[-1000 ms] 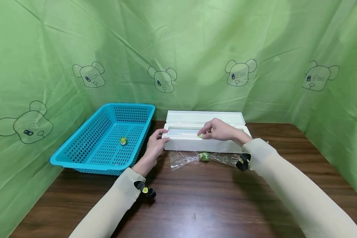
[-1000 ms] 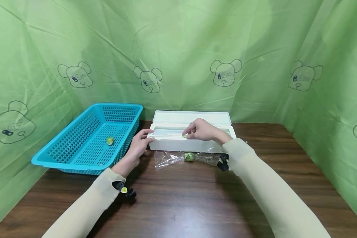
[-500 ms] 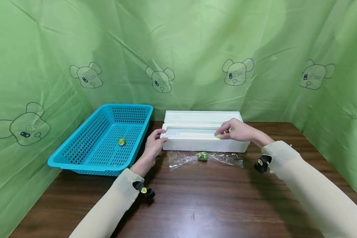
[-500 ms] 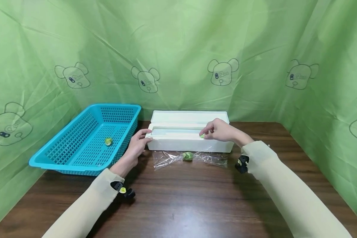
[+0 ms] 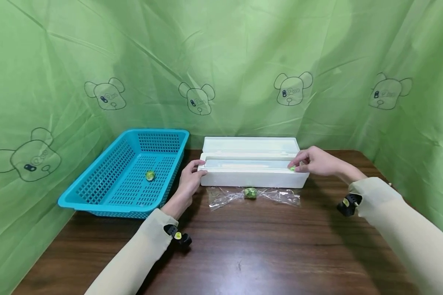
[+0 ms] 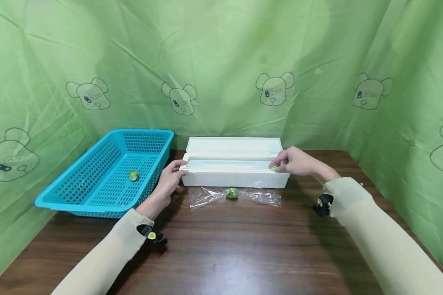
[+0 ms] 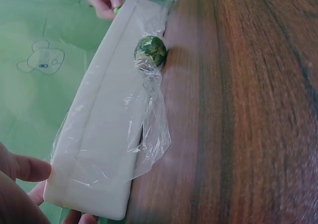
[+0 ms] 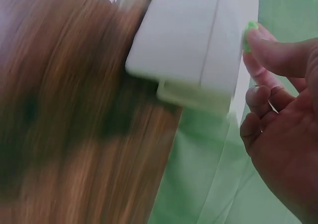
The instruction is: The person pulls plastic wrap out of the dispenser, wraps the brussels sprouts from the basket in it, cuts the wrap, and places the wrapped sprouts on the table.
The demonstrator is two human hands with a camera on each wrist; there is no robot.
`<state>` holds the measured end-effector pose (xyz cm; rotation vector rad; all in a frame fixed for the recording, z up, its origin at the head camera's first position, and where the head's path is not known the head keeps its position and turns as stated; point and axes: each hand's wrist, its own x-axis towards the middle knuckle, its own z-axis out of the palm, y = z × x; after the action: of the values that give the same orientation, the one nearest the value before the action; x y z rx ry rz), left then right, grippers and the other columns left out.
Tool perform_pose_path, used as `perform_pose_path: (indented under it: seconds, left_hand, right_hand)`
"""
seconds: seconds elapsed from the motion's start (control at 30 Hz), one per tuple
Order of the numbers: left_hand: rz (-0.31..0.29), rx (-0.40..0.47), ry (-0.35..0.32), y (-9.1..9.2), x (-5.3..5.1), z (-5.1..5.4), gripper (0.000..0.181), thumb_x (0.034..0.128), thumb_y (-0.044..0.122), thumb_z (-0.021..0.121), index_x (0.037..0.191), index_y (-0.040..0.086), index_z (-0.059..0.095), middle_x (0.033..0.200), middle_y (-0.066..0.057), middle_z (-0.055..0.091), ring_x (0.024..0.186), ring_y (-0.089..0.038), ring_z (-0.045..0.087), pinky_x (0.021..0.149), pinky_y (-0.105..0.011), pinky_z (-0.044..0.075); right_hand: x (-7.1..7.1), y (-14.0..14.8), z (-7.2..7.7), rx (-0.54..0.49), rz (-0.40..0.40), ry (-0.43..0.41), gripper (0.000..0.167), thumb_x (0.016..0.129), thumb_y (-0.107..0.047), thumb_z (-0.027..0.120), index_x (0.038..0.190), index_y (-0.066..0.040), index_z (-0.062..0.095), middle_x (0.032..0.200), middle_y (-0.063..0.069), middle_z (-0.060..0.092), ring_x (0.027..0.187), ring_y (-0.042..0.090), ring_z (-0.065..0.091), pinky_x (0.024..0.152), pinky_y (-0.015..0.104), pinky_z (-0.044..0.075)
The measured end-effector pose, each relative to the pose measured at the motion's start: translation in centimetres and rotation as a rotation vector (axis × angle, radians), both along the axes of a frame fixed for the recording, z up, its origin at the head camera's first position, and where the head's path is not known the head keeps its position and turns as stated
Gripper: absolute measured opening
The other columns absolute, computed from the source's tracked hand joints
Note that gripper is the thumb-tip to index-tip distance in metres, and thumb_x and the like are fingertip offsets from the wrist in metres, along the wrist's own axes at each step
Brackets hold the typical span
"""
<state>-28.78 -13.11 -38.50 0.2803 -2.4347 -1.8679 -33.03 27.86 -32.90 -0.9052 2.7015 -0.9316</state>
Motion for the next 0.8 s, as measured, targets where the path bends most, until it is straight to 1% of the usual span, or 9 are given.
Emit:
perform_pose_path:
  seconds: [0.07, 0.17, 0.27, 0.37, 0.47, 0.53, 0.6, 0.7, 0.8]
  left_hand:
    - [0.003, 0.0, 0.005, 0.0, 0.0, -0.1, 0.034, 0.1011, 0.01, 0.063, 0.135, 0.011, 0.063, 0.135, -0.018, 0.058, 0.12, -0.034, 0.054, 0.094, -0.045, 0.045]
    - [0.007, 0.009, 0.008, 0.2, 0.0, -0.1, 0.034, 0.101, 0.01, 0.062, 0.135, 0.011, 0.063, 0.135, -0.018, 0.057, 0.12, -0.034, 0.054, 0.093, -0.045, 0.045]
    - [0.0, 0.019, 0.01, 0.5, -0.2, -0.1, 0.034, 0.1007, 0.01, 0.063, 0.135, 0.012, 0.063, 0.135, -0.017, 0.058, 0.118, -0.033, 0.054, 0.089, -0.041, 0.045]
    - [0.01, 0.023, 0.012, 0.6, -0.3, -0.1, 0.034, 0.0996, 0.009, 0.062, 0.134, 0.011, 0.064, 0.133, -0.017, 0.058, 0.115, -0.033, 0.055, 0.083, -0.039, 0.044]
    - [0.018, 0.026, 0.018, 0.7, -0.2, 0.2, 0.035, 0.0983, 0.007, 0.061, 0.133, 0.01, 0.064, 0.133, -0.018, 0.058, 0.115, -0.033, 0.054, 0.084, -0.04, 0.044]
    - [0.014, 0.027, 0.018, 0.7, -0.1, 0.3, 0.036, 0.098, 0.007, 0.061, 0.134, 0.009, 0.064, 0.134, -0.018, 0.058, 0.117, -0.033, 0.054, 0.088, -0.041, 0.044]
    - [0.01, 0.027, 0.016, 0.7, -0.1, 0.5, 0.037, 0.0988, 0.006, 0.061, 0.135, 0.009, 0.063, 0.135, -0.019, 0.058, 0.12, -0.033, 0.053, 0.092, -0.042, 0.044]
    - [0.019, 0.032, 0.007, 0.6, 0.0, 0.6, 0.037, 0.0995, 0.005, 0.061, 0.136, 0.009, 0.063, 0.135, -0.019, 0.058, 0.12, -0.034, 0.054, 0.091, -0.043, 0.044]
    - [0.018, 0.043, -0.002, 0.6, 0.2, 0.6, 0.037, 0.1, 0.003, 0.061, 0.137, 0.008, 0.062, 0.134, -0.02, 0.058, 0.119, -0.034, 0.054, 0.092, -0.043, 0.044]
  right_hand:
    - [0.3, 0.9, -0.1, -0.006, -0.004, 0.008, 0.016, 0.094, -0.002, 0.077, 0.11, -0.003, 0.081, 0.097, 0.006, 0.071, 0.072, 0.016, 0.052, 0.065, 0.028, 0.045]
    - [0.5, 1.9, -0.2, -0.009, -0.005, 0.033, 0.016, 0.095, -0.002, 0.076, 0.11, -0.004, 0.081, 0.105, 0.008, 0.074, 0.073, 0.014, 0.054, 0.066, 0.028, 0.047]
    - [0.7, 2.8, -0.2, 0.006, -0.022, 0.073, 0.015, 0.095, -0.003, 0.077, 0.108, -0.005, 0.082, 0.106, 0.007, 0.076, 0.08, 0.013, 0.06, 0.07, 0.027, 0.049]
    - [0.8, 3.4, -0.4, 0.013, -0.028, 0.091, 0.014, 0.095, -0.004, 0.077, 0.109, -0.006, 0.082, 0.106, 0.005, 0.076, 0.088, 0.014, 0.064, 0.074, 0.027, 0.051]
    - [0.9, 3.7, -0.6, -0.002, -0.034, 0.097, 0.015, 0.096, -0.005, 0.077, 0.11, -0.005, 0.082, 0.107, 0.007, 0.077, 0.091, 0.015, 0.067, 0.075, 0.026, 0.052]
    - [1.2, 3.6, -0.7, -0.016, -0.06, 0.106, 0.015, 0.096, -0.005, 0.077, 0.11, -0.004, 0.082, 0.107, 0.009, 0.077, 0.09, 0.016, 0.067, 0.074, 0.026, 0.052]
    - [1.6, 3.4, -0.8, -0.019, -0.125, 0.123, 0.015, 0.095, -0.006, 0.078, 0.109, -0.003, 0.082, 0.106, 0.01, 0.077, 0.088, 0.015, 0.067, 0.072, 0.025, 0.051]
    - [2.4, 3.0, -0.9, 0.001, -0.261, 0.15, 0.018, 0.095, -0.012, 0.08, 0.111, -0.003, 0.081, 0.104, 0.009, 0.078, 0.086, 0.015, 0.065, 0.071, 0.026, 0.049]
    - [3.6, 2.6, -0.9, 0.01, -0.402, 0.16, 0.025, 0.096, -0.02, 0.079, 0.114, -0.004, 0.08, 0.103, 0.009, 0.079, 0.086, 0.017, 0.063, 0.071, 0.029, 0.048]
